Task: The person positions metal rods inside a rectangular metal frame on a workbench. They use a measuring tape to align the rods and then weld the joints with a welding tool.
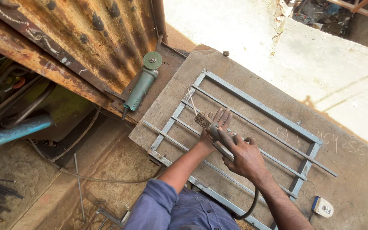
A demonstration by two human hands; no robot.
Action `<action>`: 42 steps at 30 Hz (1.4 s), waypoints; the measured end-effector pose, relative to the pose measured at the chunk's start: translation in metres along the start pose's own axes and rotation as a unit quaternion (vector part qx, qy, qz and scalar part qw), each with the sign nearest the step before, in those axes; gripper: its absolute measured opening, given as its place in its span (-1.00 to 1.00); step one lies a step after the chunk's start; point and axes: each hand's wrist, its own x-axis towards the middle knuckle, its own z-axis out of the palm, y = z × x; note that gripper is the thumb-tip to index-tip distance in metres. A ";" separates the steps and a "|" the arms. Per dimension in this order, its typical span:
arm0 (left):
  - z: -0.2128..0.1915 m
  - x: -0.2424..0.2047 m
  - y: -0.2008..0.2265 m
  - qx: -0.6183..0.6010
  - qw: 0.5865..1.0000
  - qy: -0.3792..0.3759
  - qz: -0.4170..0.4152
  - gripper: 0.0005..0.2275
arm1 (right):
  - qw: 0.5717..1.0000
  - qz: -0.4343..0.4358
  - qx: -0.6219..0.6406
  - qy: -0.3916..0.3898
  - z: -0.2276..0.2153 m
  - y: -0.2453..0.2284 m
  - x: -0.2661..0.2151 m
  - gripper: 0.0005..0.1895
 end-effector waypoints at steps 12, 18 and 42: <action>0.027 0.016 0.007 0.004 0.998 -0.062 0.017 -0.33 | 0.998 0.044 0.010 -0.046 0.016 0.003 0.011 0.08; 0.025 0.013 0.005 -0.007 0.994 -0.112 0.013 -0.34 | 0.997 0.053 0.002 -0.052 0.024 0.005 0.014 0.07; 0.048 0.041 0.007 0.006 0.994 -0.107 -0.009 -0.24 | 0.997 0.058 0.044 -0.038 0.018 0.010 0.015 0.09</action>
